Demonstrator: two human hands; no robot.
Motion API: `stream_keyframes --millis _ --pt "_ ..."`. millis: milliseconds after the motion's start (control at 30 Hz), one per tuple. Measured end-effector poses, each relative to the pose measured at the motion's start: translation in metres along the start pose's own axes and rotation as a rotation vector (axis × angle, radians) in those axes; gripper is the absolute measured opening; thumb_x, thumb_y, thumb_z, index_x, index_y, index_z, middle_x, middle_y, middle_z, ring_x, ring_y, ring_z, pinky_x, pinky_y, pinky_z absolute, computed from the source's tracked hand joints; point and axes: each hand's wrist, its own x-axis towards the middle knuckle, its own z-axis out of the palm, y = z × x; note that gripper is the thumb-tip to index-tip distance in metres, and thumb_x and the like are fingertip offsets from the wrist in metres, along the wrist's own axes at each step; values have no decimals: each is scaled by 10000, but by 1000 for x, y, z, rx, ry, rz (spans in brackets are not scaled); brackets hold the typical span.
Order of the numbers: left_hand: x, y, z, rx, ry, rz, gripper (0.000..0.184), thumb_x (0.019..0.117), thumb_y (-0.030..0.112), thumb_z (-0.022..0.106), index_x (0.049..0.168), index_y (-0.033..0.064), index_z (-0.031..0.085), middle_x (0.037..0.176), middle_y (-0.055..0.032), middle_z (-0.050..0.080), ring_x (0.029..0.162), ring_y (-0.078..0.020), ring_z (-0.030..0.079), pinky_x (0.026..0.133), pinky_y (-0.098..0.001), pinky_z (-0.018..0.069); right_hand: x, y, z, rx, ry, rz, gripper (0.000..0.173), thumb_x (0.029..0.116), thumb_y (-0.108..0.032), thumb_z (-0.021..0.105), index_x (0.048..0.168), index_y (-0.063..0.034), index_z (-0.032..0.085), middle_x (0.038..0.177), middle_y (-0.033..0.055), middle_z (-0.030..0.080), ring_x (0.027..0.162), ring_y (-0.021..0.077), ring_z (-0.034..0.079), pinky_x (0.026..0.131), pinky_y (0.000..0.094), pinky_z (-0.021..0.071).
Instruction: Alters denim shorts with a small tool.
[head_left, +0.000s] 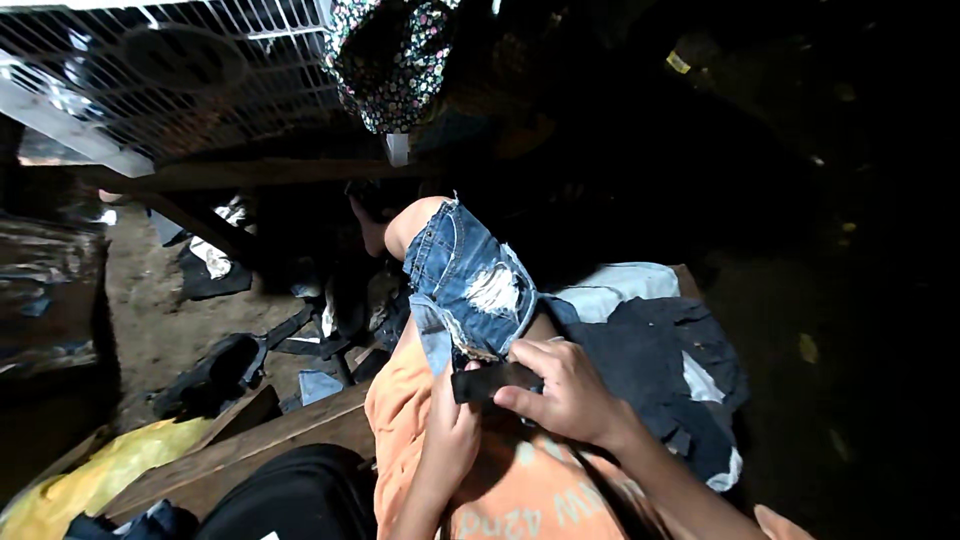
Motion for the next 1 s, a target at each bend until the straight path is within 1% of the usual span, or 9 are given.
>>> stream_keyframes --millis 67,167,333,500,633,667,833,933,1000 --pt "-3 -4 1 -6 -21 52 277 1023 108 458 1112 -121 586 1048 21 687 1045 128 577 983 -126 455 0 1 2 51 -24 22 679 971 -677 411 728 -69 592 566 35 498 482 134 492 432 307 369" --pt "-5 -12 1 -17 -38 123 358 1086 292 420 1148 -17 589 1076 120 683 1072 162 560 997 -124 460 0 4 7 151 -51 25 681 982 -674 403 727 -68 581 549 27 463 480 115 469 440 291 361" --pt "-12 -10 -2 218 -73 80 416 1032 192 481 1133 -199 582 1074 -172 690 1067 42 597 992 -138 419 3 1 21 241 -10 19 693 972 -679 418 702 -53 544 542 26 445 474 97 441 440 264 350" --pt "-12 -19 -10 188 -132 170 446 1076 314 421 1129 -88 608 1084 -45 692 1090 123 562 1017 -112 414 -5 6 25 206 46 -23 730 960 -723 382 719 -57 559 549 40 475 479 102 474 439 255 370" --pt "-1 -17 -4 389 -92 69 354 1000 152 491 1086 -160 636 1009 -221 707 1022 -169 679 971 -304 489 8 2 33 320 10 118 667 952 -646 497 705 -28 552 562 30 468 502 82 461 470 253 374" --pt "2 -19 -3 411 -85 66 357 1008 147 469 1089 -160 633 1001 -226 705 1012 -185 683 965 -312 496 11 2 35 396 -38 185 659 954 -648 505 705 -39 542 573 3 454 520 58 448 490 245 369" --pt "13 -31 0 192 -87 110 398 1059 154 394 1112 -178 608 980 -154 697 956 14 639 920 -164 479 24 12 14 977 -403 479 380 1003 -486 504 749 -208 553 632 -196 433 562 -101 397 544 121 344" --pt "13 -28 2 12 -94 88 438 1084 221 388 1148 -173 570 1022 -34 697 1000 128 594 942 -118 470 23 27 0 1082 -482 336 457 941 -689 527 762 -269 551 630 -231 438 557 -120 389 529 93 322" --pt "13 -25 2 -15 -95 79 452 1087 239 389 1157 -173 561 1035 -19 696 1012 138 589 952 -117 469 21 30 -6 938 -323 211 507 866 -710 618 826 -205 591 631 -202 454 552 -119 396 527 92 335"
